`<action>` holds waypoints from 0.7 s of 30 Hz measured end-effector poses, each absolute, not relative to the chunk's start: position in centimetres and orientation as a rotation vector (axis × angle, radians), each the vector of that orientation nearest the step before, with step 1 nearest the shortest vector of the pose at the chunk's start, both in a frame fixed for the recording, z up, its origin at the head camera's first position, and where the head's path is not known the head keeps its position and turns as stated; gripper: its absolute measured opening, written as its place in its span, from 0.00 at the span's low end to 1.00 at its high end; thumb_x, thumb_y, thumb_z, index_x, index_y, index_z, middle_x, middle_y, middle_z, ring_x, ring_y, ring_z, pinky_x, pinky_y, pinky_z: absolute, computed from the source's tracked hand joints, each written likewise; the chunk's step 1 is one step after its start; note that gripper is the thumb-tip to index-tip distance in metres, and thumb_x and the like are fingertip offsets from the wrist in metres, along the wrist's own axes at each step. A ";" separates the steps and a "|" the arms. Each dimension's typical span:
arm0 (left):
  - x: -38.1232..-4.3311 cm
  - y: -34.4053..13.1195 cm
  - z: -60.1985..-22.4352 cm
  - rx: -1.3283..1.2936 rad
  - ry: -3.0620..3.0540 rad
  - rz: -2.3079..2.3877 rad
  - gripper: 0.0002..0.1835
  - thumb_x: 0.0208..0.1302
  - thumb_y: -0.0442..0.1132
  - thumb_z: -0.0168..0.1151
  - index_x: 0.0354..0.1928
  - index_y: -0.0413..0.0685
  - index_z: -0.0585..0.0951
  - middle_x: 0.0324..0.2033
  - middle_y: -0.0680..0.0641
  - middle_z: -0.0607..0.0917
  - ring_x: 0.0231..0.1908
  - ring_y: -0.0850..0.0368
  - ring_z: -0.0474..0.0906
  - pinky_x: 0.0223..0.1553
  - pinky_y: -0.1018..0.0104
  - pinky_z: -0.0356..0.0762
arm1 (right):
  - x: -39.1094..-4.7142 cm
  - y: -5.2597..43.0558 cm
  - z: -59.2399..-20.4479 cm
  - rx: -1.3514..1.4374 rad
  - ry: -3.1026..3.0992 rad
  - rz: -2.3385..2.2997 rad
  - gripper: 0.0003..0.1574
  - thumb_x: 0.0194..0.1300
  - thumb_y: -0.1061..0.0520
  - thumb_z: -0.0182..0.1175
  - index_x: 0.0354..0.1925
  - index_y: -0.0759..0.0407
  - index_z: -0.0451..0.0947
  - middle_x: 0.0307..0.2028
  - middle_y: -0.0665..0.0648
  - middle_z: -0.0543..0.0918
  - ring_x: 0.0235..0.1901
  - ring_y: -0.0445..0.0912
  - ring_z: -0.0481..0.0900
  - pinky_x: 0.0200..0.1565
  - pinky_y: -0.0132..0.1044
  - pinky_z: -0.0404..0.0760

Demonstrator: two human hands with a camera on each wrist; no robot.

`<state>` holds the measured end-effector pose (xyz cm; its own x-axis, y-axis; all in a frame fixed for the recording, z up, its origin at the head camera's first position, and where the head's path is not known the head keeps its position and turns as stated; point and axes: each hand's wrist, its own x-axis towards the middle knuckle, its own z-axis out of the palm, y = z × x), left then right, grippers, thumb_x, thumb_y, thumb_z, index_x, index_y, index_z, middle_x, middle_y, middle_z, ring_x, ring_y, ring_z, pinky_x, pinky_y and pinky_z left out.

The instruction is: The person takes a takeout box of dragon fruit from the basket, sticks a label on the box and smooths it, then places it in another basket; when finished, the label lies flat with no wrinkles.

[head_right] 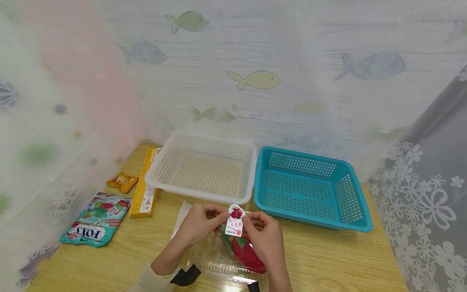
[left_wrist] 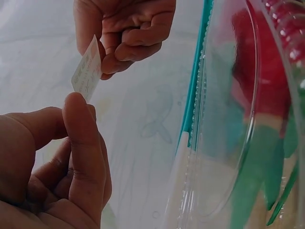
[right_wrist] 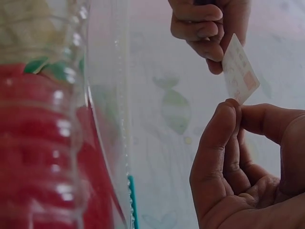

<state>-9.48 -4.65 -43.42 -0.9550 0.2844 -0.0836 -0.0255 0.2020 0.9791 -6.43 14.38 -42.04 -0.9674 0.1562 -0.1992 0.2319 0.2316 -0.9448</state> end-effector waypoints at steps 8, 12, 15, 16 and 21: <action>-9.2 -4.6 -43.9 0.248 2.275 1.768 0.10 0.69 0.44 0.67 0.38 0.44 0.89 0.25 0.47 0.89 0.16 0.55 0.82 0.19 0.69 0.77 | -6.2 14.4 -42.5 0.401 2.413 -1.842 0.13 0.69 0.58 0.66 0.43 0.68 0.84 0.29 0.56 0.87 0.28 0.44 0.86 0.34 0.35 0.88; -9.2 -4.6 -44.3 0.265 2.283 1.750 0.10 0.70 0.43 0.66 0.39 0.43 0.90 0.28 0.40 0.90 0.15 0.60 0.80 0.18 0.69 0.77 | -6.1 14.4 -42.8 0.404 2.425 -1.814 0.13 0.69 0.57 0.67 0.43 0.68 0.84 0.29 0.56 0.86 0.28 0.45 0.86 0.33 0.34 0.87; -9.2 -4.6 -44.4 0.267 2.289 1.737 0.09 0.69 0.42 0.67 0.39 0.44 0.90 0.30 0.38 0.90 0.15 0.62 0.78 0.18 0.70 0.76 | -6.0 14.4 -43.1 0.399 2.435 -1.808 0.12 0.69 0.57 0.67 0.42 0.68 0.84 0.29 0.56 0.86 0.28 0.44 0.86 0.33 0.33 0.87; -9.2 -4.5 -44.5 0.266 2.293 1.733 0.09 0.69 0.41 0.67 0.38 0.44 0.90 0.30 0.38 0.90 0.14 0.62 0.78 0.17 0.70 0.76 | -6.0 14.4 -43.2 0.395 2.438 -1.808 0.12 0.68 0.58 0.67 0.42 0.68 0.84 0.29 0.56 0.86 0.27 0.44 0.86 0.33 0.33 0.86; -9.2 -4.3 -44.7 0.282 2.327 1.714 0.08 0.68 0.41 0.67 0.37 0.45 0.90 0.28 0.38 0.89 0.14 0.63 0.78 0.15 0.73 0.72 | -6.0 14.4 -43.4 0.374 2.454 -1.808 0.10 0.68 0.60 0.66 0.40 0.69 0.84 0.27 0.56 0.86 0.26 0.42 0.85 0.32 0.33 0.86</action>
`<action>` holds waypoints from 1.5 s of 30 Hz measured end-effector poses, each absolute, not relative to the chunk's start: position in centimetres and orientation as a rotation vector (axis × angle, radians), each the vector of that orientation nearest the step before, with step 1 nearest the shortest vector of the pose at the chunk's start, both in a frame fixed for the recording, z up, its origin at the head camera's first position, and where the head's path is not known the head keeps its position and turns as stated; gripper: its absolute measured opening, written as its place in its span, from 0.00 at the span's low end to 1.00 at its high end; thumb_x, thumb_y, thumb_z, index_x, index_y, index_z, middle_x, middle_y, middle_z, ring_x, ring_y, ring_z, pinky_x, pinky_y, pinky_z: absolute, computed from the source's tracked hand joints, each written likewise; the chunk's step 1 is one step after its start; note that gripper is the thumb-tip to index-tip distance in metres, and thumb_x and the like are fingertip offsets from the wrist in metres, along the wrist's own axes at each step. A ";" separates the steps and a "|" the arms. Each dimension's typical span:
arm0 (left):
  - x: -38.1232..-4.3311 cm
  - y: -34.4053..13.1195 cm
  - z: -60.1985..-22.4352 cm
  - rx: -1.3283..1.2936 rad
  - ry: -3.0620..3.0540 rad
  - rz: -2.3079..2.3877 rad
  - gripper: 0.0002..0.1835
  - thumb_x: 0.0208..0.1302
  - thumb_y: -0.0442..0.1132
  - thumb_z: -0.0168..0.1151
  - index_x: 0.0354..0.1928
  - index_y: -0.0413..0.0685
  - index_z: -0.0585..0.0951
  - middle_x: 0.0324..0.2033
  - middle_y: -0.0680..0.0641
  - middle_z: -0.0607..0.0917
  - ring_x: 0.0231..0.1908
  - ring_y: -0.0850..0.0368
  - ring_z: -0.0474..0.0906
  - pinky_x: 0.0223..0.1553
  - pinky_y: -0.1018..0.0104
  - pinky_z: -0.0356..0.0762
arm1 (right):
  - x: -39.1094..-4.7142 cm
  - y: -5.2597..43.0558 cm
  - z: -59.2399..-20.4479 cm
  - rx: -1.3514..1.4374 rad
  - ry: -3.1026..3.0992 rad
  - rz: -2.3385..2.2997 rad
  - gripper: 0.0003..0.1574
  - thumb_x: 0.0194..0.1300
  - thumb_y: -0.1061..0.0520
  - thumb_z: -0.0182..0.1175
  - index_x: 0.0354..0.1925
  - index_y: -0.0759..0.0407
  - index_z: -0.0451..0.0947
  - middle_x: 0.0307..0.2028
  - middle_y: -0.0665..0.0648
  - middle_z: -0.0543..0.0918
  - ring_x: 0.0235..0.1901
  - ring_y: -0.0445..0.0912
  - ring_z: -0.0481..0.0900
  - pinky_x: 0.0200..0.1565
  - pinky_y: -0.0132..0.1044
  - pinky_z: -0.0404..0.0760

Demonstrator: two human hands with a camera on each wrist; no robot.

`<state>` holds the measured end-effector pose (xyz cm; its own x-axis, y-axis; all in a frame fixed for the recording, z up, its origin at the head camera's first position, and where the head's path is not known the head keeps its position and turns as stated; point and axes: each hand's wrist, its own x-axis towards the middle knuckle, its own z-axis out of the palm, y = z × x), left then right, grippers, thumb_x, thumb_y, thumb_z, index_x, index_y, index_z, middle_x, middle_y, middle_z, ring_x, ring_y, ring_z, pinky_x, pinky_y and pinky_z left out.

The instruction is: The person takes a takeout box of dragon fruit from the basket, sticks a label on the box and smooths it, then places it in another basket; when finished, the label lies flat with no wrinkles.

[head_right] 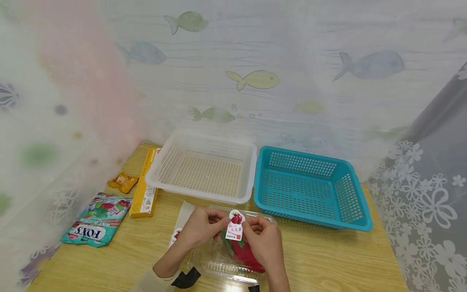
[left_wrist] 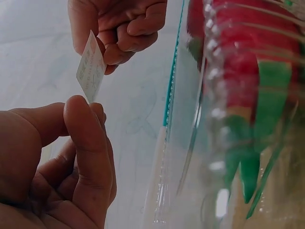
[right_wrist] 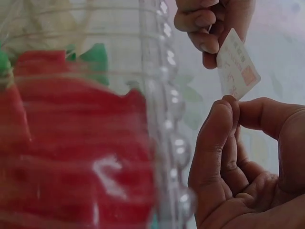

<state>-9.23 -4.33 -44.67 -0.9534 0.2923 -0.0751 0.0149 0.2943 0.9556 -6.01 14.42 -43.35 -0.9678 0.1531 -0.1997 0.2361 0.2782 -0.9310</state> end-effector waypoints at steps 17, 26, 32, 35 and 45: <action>-9.3 -4.1 -45.3 0.325 2.380 1.635 0.08 0.68 0.40 0.67 0.31 0.46 0.89 0.25 0.40 0.89 0.12 0.66 0.76 0.15 0.73 0.69 | -6.2 14.7 -43.9 0.388 2.491 -1.720 0.09 0.66 0.61 0.66 0.38 0.69 0.85 0.26 0.55 0.86 0.25 0.41 0.83 0.28 0.30 0.84; -9.2 -4.0 -45.6 0.354 2.433 1.592 0.10 0.68 0.39 0.66 0.27 0.48 0.87 0.23 0.41 0.88 0.10 0.68 0.73 0.14 0.75 0.64 | -6.1 14.7 -44.3 0.350 2.571 -1.619 0.07 0.64 0.60 0.67 0.35 0.65 0.85 0.24 0.54 0.85 0.24 0.41 0.82 0.27 0.30 0.83; -9.2 -3.9 -45.7 0.366 2.473 1.560 0.10 0.67 0.39 0.67 0.26 0.47 0.87 0.21 0.44 0.88 0.09 0.70 0.72 0.14 0.76 0.63 | -6.0 14.7 -44.4 0.339 2.611 -1.569 0.07 0.63 0.58 0.67 0.34 0.63 0.85 0.23 0.53 0.85 0.22 0.41 0.81 0.27 0.30 0.81; -9.3 -3.8 -45.7 0.374 2.507 1.542 0.10 0.66 0.39 0.67 0.26 0.47 0.88 0.20 0.48 0.88 0.09 0.71 0.72 0.16 0.76 0.66 | -6.1 14.8 -44.3 0.340 2.638 -1.526 0.07 0.62 0.57 0.68 0.33 0.61 0.86 0.23 0.52 0.85 0.20 0.40 0.80 0.27 0.31 0.78; -9.4 -3.7 -45.9 0.390 2.563 1.521 0.10 0.64 0.39 0.69 0.25 0.46 0.87 0.19 0.53 0.86 0.11 0.72 0.72 0.19 0.75 0.71 | -6.2 14.8 -44.4 0.327 2.748 -1.371 0.07 0.61 0.54 0.68 0.31 0.57 0.87 0.24 0.49 0.84 0.26 0.38 0.77 0.31 0.31 0.74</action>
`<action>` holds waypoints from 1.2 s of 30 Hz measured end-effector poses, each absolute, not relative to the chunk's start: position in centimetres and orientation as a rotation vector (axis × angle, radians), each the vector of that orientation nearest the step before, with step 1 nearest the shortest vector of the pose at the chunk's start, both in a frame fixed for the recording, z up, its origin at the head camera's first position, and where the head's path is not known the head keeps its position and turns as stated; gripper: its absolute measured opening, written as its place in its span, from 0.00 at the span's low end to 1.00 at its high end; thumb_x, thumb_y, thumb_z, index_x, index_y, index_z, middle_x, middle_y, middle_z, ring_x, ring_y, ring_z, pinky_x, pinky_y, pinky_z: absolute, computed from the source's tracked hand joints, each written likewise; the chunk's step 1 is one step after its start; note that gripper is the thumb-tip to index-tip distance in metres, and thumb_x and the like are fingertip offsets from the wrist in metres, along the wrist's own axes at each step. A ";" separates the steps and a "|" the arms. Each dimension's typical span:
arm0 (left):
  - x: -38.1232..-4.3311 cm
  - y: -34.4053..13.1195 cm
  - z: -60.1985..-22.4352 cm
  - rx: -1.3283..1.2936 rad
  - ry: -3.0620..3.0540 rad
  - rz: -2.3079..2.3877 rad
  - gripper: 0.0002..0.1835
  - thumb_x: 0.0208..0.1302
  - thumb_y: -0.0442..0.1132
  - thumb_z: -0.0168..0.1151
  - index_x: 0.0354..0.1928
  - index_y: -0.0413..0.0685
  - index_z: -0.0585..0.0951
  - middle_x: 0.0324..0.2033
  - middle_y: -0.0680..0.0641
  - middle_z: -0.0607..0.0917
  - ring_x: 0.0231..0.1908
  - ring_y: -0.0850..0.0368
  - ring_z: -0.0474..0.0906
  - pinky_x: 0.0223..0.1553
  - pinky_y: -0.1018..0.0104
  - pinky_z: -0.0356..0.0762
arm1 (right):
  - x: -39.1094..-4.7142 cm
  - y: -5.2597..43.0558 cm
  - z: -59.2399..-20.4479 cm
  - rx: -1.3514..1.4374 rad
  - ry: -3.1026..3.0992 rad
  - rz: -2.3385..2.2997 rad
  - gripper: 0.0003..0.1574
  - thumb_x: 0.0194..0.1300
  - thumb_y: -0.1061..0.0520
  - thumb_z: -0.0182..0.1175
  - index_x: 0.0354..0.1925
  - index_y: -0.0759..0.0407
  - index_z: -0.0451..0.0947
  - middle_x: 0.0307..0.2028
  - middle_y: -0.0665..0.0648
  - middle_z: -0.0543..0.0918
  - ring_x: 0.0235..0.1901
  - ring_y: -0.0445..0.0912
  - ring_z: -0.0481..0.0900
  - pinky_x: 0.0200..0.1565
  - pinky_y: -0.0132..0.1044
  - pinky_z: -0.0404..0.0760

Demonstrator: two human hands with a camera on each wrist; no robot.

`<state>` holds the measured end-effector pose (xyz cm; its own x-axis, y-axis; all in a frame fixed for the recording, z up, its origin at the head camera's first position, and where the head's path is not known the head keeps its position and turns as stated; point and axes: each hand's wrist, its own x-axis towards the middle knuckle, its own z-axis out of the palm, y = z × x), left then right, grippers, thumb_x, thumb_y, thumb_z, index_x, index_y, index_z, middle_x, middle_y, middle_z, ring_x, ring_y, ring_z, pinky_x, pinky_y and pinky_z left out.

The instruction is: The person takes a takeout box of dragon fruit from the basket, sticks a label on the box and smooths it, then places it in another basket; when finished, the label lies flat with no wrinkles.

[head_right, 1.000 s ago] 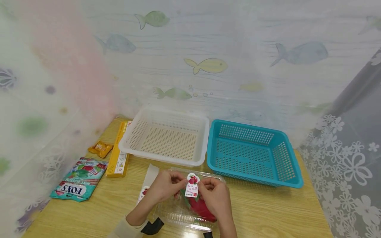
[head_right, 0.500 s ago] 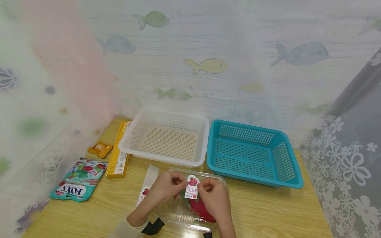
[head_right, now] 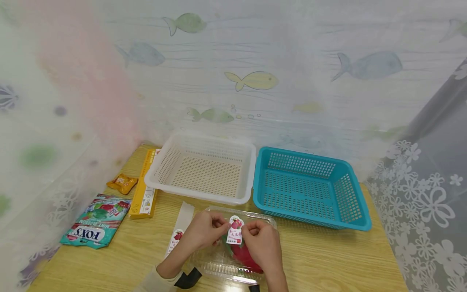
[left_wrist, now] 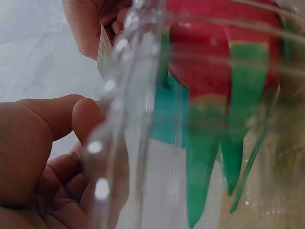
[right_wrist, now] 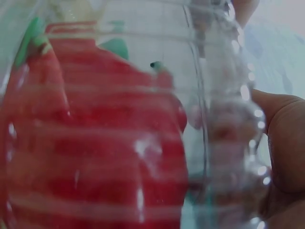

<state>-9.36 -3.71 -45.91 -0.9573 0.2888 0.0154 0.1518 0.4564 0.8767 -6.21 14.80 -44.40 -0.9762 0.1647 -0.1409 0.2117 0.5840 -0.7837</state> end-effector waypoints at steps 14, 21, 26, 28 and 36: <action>-9.4 -3.6 -46.3 0.404 2.626 1.447 0.09 0.60 0.37 0.68 0.22 0.48 0.87 0.17 0.55 0.85 0.16 0.71 0.72 0.22 0.75 0.71 | -6.2 14.6 -44.5 0.293 2.814 -1.268 0.07 0.61 0.54 0.68 0.30 0.56 0.86 0.23 0.47 0.83 0.25 0.38 0.75 0.30 0.31 0.72; -9.5 -3.4 -46.3 0.413 2.677 1.389 0.09 0.60 0.38 0.69 0.23 0.48 0.87 0.19 0.55 0.86 0.20 0.73 0.72 0.24 0.76 0.72 | -6.1 14.5 -44.3 0.279 2.845 -1.209 0.07 0.61 0.54 0.68 0.30 0.55 0.86 0.23 0.47 0.84 0.26 0.38 0.75 0.30 0.32 0.73; -9.5 -3.3 -46.4 0.417 2.697 1.362 0.09 0.59 0.38 0.69 0.22 0.48 0.87 0.18 0.55 0.86 0.20 0.73 0.72 0.24 0.77 0.72 | -6.1 14.5 -44.4 0.265 2.861 -1.178 0.06 0.61 0.54 0.67 0.30 0.54 0.86 0.22 0.46 0.84 0.25 0.38 0.76 0.31 0.33 0.73; -9.4 -3.2 -46.4 0.422 2.700 1.354 0.09 0.59 0.38 0.69 0.22 0.48 0.87 0.18 0.55 0.86 0.20 0.73 0.72 0.24 0.77 0.72 | -6.0 14.5 -44.4 0.261 2.863 -1.171 0.06 0.61 0.54 0.67 0.29 0.54 0.85 0.22 0.46 0.84 0.25 0.38 0.76 0.31 0.34 0.74; -9.4 -3.1 -46.4 0.435 2.721 1.314 0.09 0.58 0.37 0.69 0.21 0.49 0.86 0.17 0.57 0.84 0.20 0.73 0.69 0.24 0.77 0.70 | -5.9 14.4 -44.3 0.261 2.870 -1.146 0.06 0.60 0.55 0.66 0.27 0.53 0.84 0.21 0.46 0.84 0.25 0.38 0.76 0.31 0.35 0.75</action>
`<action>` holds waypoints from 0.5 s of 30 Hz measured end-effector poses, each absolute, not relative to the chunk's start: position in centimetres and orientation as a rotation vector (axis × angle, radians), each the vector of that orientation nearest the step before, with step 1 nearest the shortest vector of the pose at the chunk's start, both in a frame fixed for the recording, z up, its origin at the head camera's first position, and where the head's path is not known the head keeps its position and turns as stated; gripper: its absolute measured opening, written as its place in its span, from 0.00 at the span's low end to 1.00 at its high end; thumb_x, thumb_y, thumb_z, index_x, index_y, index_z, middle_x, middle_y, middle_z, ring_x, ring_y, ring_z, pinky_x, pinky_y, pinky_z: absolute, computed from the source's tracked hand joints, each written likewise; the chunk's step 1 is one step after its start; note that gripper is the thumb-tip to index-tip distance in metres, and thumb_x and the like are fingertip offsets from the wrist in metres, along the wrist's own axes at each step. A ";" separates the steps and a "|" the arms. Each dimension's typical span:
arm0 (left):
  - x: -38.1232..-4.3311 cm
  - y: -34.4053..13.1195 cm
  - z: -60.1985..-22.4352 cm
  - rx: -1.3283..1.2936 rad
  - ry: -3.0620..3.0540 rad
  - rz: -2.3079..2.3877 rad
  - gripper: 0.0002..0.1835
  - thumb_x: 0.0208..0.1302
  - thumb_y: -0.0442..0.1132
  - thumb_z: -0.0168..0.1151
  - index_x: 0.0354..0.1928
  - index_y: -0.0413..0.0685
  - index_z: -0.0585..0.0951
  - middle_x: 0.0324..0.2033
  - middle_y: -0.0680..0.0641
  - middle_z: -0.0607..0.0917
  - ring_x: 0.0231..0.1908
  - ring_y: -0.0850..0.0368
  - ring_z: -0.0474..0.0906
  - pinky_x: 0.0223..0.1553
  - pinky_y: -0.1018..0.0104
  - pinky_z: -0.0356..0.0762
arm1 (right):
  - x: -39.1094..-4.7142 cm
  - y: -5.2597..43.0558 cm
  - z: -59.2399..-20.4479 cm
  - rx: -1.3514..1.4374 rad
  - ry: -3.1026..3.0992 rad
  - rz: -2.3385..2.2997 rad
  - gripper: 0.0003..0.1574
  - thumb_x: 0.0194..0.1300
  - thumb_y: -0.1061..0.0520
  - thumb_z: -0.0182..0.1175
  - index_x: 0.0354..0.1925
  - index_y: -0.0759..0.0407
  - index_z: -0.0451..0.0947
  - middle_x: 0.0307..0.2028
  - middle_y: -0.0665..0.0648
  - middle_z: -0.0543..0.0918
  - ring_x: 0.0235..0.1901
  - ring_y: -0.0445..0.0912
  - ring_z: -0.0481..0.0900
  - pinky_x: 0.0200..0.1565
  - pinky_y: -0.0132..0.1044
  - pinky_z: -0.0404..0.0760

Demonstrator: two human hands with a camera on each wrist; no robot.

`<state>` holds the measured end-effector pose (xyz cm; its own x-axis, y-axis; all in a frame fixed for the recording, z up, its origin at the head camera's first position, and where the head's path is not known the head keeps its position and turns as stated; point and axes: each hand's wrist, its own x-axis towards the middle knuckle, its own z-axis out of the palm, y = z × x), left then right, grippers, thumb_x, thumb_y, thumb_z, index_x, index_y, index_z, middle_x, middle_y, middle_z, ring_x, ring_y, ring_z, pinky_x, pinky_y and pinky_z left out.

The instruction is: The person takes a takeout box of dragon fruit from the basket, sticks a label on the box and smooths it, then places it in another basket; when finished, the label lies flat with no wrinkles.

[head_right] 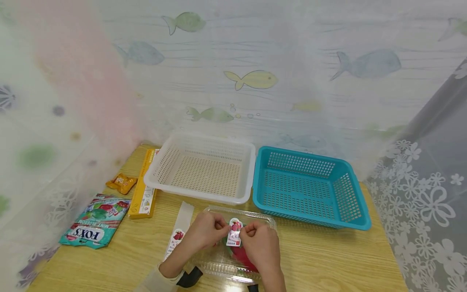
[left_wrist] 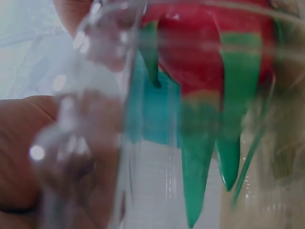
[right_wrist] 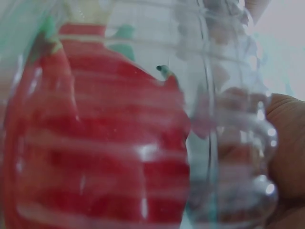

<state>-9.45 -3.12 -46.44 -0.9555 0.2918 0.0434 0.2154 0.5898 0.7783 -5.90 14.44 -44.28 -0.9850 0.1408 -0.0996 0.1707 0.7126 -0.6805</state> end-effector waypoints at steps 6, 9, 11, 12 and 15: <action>-9.4 -3.1 -46.3 0.451 2.711 1.308 0.11 0.59 0.38 0.70 0.20 0.49 0.85 0.16 0.56 0.83 0.19 0.72 0.69 0.24 0.76 0.69 | -5.9 14.3 -44.4 0.266 2.873 -1.126 0.06 0.60 0.55 0.65 0.28 0.53 0.84 0.21 0.46 0.84 0.24 0.38 0.76 0.30 0.36 0.75; -9.4 -3.1 -46.3 0.454 2.707 1.308 0.11 0.59 0.39 0.70 0.20 0.48 0.85 0.17 0.56 0.83 0.20 0.72 0.69 0.24 0.76 0.69 | -5.9 14.3 -44.3 0.272 2.873 -1.111 0.06 0.60 0.55 0.65 0.28 0.53 0.84 0.21 0.46 0.84 0.24 0.38 0.76 0.30 0.36 0.76; -9.4 -3.1 -46.3 0.452 2.706 1.305 0.11 0.59 0.39 0.71 0.20 0.48 0.85 0.17 0.56 0.83 0.20 0.72 0.69 0.24 0.76 0.69 | -5.9 14.2 -44.3 0.271 2.874 -1.102 0.06 0.60 0.55 0.65 0.28 0.54 0.84 0.21 0.46 0.84 0.24 0.38 0.77 0.30 0.36 0.76; -9.4 -3.1 -46.3 0.452 2.708 1.302 0.11 0.59 0.39 0.71 0.20 0.48 0.85 0.16 0.56 0.83 0.20 0.72 0.69 0.24 0.76 0.69 | -5.9 14.2 -44.3 0.278 2.873 -1.097 0.06 0.60 0.55 0.65 0.28 0.53 0.84 0.21 0.46 0.84 0.24 0.38 0.77 0.29 0.36 0.76; -9.5 -3.1 -46.4 0.454 2.715 1.291 0.11 0.59 0.40 0.71 0.20 0.49 0.84 0.16 0.56 0.82 0.19 0.72 0.69 0.24 0.76 0.69 | -5.9 14.2 -44.2 0.281 2.877 -1.085 0.05 0.60 0.55 0.65 0.28 0.54 0.84 0.21 0.46 0.84 0.24 0.38 0.77 0.30 0.36 0.76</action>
